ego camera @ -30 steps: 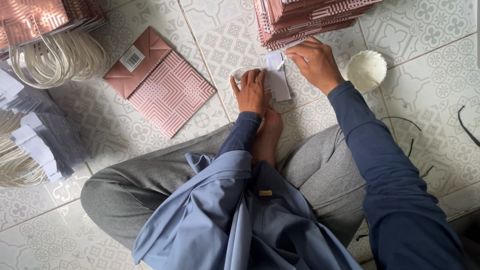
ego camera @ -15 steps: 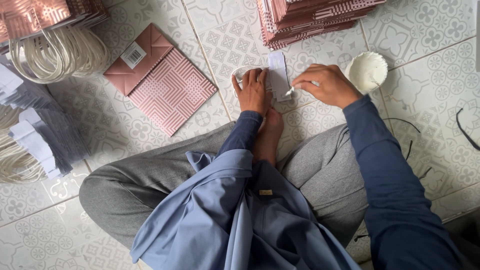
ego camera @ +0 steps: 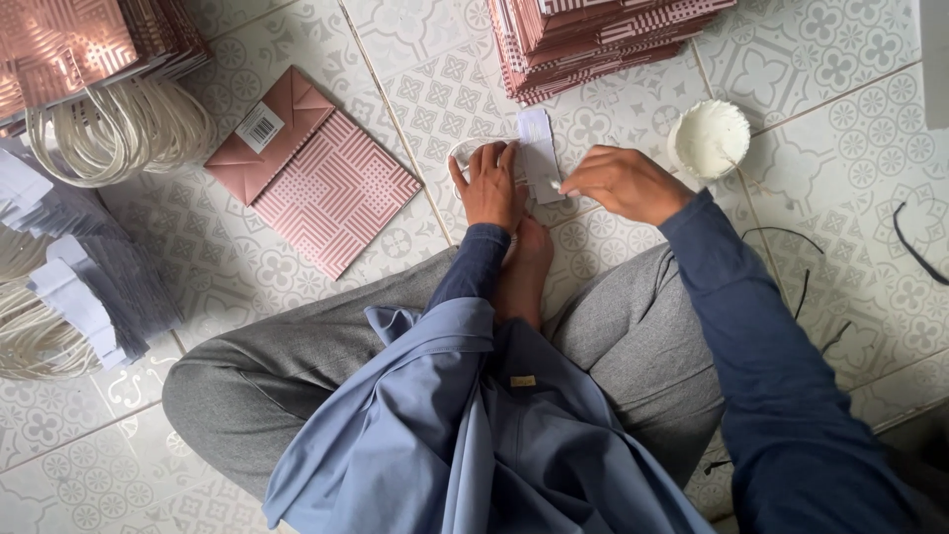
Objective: The person sits on the floor and assembles gift bags by applying glue to white paper tabs and attaching them to the bottom of patterned bags. They then insert white rope handles into the bag and place the finished items into a stack.
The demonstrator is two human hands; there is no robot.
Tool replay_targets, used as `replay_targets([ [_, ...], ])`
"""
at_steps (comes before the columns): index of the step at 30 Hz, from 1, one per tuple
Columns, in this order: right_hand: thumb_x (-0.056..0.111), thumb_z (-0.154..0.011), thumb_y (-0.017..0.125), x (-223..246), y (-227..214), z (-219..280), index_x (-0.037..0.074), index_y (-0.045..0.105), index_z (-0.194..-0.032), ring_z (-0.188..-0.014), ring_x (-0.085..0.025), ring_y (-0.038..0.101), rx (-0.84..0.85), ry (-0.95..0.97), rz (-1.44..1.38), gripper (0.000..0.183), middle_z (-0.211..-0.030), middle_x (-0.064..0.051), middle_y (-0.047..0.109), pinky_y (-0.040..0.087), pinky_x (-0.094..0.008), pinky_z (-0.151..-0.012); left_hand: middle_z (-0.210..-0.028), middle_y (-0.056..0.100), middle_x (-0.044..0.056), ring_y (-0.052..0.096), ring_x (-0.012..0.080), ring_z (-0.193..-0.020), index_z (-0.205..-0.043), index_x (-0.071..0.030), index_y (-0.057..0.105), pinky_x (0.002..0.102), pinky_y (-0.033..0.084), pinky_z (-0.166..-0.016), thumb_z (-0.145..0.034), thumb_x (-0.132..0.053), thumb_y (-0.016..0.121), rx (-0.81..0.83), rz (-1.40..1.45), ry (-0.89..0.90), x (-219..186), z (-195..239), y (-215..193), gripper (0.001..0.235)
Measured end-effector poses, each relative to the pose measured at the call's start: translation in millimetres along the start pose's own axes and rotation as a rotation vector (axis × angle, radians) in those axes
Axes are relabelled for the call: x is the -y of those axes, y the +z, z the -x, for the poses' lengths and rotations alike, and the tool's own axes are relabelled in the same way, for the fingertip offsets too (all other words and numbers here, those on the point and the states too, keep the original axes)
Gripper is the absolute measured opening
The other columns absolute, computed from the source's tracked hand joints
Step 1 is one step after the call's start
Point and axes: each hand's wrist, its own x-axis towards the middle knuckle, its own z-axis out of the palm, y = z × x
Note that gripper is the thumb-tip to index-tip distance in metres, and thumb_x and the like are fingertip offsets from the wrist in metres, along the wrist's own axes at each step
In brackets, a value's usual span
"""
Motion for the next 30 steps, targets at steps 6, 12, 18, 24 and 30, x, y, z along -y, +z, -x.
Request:
replay_targets([
  [6,-0.010,-0.106,0.073,43,-65,45,-0.002,0.075,-0.114,-0.097,-0.026,0.070,-0.570,0.236,-0.020,0.011,-0.109,-0.018,0.074,0.060,-0.038,-0.089,-0.136,0.053,0.000,0.046,0.0260,-0.134,-0.147,-0.027,0.049,0.073,0.011,-0.119,-0.077,-0.025,0.082,0.012,0.026,0.044,-6,5,-14,0.077],
  [12,-0.004,-0.100,0.070,-11,-67,112,-0.001,0.080,-0.106,-0.084,-0.024,0.071,-0.895,0.459,0.333,0.012,-0.099,-0.011,0.078,0.055,-0.036,-0.081,-0.135,0.059,0.001,0.048,0.0254,-0.136,-0.145,-0.028,0.054,0.075,0.013,-0.119,-0.073,-0.035,0.085,-0.164,-0.138,0.284,-59,27,-4,0.078],
  [18,0.005,-0.102,0.066,-39,-48,122,0.007,0.081,-0.104,-0.083,-0.019,0.071,-0.695,0.635,0.255,0.015,-0.098,-0.004,0.079,0.055,-0.033,-0.081,-0.143,0.054,0.004,0.039,0.0289,-0.145,-0.154,-0.018,0.041,0.075,0.005,-0.121,-0.078,-0.064,0.074,0.117,-0.346,0.509,-81,38,2,0.095],
  [24,0.006,-0.101,0.065,-39,-46,122,0.010,0.079,-0.102,-0.079,-0.019,0.067,-0.716,0.679,0.226,0.015,-0.096,-0.001,0.077,0.052,-0.033,-0.087,-0.152,0.053,-0.002,0.048,0.0240,-0.142,-0.143,-0.028,0.056,0.070,0.022,-0.119,-0.096,-0.043,0.069,-0.125,0.063,0.265,-32,8,-14,0.051],
  [30,-0.007,-0.097,0.063,-18,-59,111,0.001,0.081,-0.103,-0.085,-0.021,0.072,-0.880,0.480,0.335,0.021,-0.100,-0.009,0.080,0.058,-0.031,-0.079,-0.158,0.045,-0.005,0.040,0.0295,-0.142,-0.146,-0.027,0.052,0.064,0.027,-0.114,-0.084,-0.031,0.077,-0.011,0.002,0.084,37,-4,-12,0.066],
])
